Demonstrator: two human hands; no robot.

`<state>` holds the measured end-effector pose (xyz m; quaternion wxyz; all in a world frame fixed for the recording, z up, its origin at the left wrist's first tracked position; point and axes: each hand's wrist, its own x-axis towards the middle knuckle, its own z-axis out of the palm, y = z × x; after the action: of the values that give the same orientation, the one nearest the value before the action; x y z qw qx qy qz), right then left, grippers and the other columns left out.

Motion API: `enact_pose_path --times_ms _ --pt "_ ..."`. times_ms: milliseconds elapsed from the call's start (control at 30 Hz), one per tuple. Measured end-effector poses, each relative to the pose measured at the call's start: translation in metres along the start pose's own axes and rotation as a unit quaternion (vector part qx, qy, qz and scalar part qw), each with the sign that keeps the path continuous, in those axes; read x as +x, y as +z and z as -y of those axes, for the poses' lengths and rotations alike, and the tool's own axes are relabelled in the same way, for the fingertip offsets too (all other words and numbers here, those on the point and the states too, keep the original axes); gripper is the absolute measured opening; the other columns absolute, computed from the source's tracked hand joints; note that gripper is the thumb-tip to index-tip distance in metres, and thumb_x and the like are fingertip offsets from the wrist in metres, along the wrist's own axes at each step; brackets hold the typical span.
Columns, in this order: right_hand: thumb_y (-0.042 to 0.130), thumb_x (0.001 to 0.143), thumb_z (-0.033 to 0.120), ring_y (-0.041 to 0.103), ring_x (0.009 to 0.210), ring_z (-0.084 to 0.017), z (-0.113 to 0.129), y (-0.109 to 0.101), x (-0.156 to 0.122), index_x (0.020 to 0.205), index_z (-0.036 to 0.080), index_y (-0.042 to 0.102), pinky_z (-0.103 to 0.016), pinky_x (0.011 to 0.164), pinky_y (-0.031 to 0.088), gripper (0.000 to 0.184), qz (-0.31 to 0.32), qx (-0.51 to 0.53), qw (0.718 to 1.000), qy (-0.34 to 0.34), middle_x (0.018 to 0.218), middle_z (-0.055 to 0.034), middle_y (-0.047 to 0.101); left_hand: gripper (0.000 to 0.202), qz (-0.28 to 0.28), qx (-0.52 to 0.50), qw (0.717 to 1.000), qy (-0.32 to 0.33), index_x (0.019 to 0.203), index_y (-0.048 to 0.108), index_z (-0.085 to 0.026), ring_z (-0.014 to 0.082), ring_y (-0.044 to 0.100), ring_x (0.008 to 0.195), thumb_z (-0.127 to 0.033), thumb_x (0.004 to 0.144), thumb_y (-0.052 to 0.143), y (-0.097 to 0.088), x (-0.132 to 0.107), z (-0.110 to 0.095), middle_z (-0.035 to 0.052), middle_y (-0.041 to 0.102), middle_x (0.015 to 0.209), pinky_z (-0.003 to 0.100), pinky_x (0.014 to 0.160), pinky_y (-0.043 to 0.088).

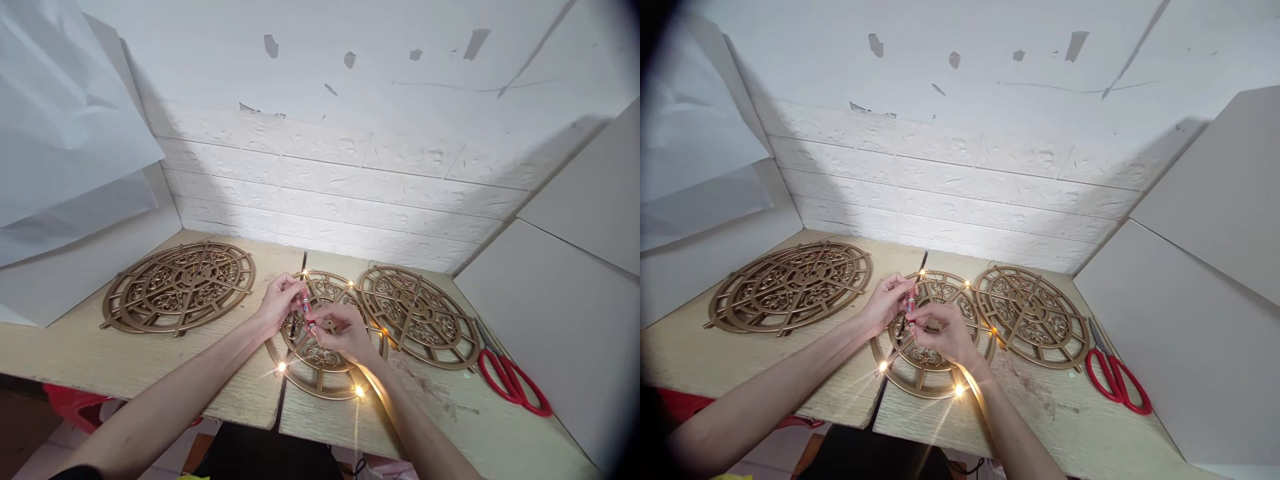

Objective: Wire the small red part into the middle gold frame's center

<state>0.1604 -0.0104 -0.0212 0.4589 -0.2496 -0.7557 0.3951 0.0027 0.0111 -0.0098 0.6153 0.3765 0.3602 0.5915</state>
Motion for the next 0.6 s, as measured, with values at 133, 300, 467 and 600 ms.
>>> enact_pose_path --times_ms 133,300,467,600 --pt "0.064 0.072 0.021 0.061 0.062 -0.014 0.0032 0.0005 0.0012 0.087 0.018 0.070 -0.028 0.063 0.050 0.015 -0.001 -0.015 1.000 -0.017 0.068 -0.0029 0.066 0.035 0.000 0.005 1.000 -0.003 0.064 0.043 -0.016 0.0048 0.048 0.046 -0.031 0.064 0.075 -0.0003 -0.0005 0.0000 -0.0013 0.062 0.063 0.016 0.043 0.041" --pt "0.062 0.071 0.017 0.059 0.061 -0.013 0.0064 0.0004 0.0017 0.086 0.018 0.069 -0.026 0.062 0.049 0.017 -0.004 -0.032 0.999 -0.028 0.067 -0.0011 0.065 0.034 0.005 0.011 1.000 0.004 0.065 0.044 -0.016 0.0047 0.047 0.045 -0.031 0.064 0.074 -0.0010 -0.0003 -0.0010 -0.0022 0.061 0.063 0.015 0.042 0.040" --pt "0.061 0.071 0.013 0.058 0.060 -0.012 0.0080 0.0003 0.0022 0.086 0.018 0.068 -0.025 0.061 0.048 0.018 -0.004 -0.035 0.999 -0.030 0.066 -0.0002 0.063 0.035 0.000 0.016 1.000 0.007 0.065 0.044 -0.017 0.0048 0.047 0.045 -0.032 0.063 0.075 -0.0018 0.0009 -0.0010 -0.0026 0.061 0.062 0.015 0.041 0.038" --pt "0.061 0.070 0.012 0.057 0.059 -0.011 0.0088 0.0002 0.0028 0.087 0.018 0.068 -0.024 0.061 0.048 0.019 -0.004 -0.048 0.998 -0.037 0.067 -0.0002 0.064 0.035 0.001 0.020 1.000 0.013 0.066 0.044 -0.017 0.0048 0.047 0.045 -0.032 0.064 0.075 -0.0031 0.0018 0.0008 -0.0029 0.061 0.061 0.015 0.042 0.038"
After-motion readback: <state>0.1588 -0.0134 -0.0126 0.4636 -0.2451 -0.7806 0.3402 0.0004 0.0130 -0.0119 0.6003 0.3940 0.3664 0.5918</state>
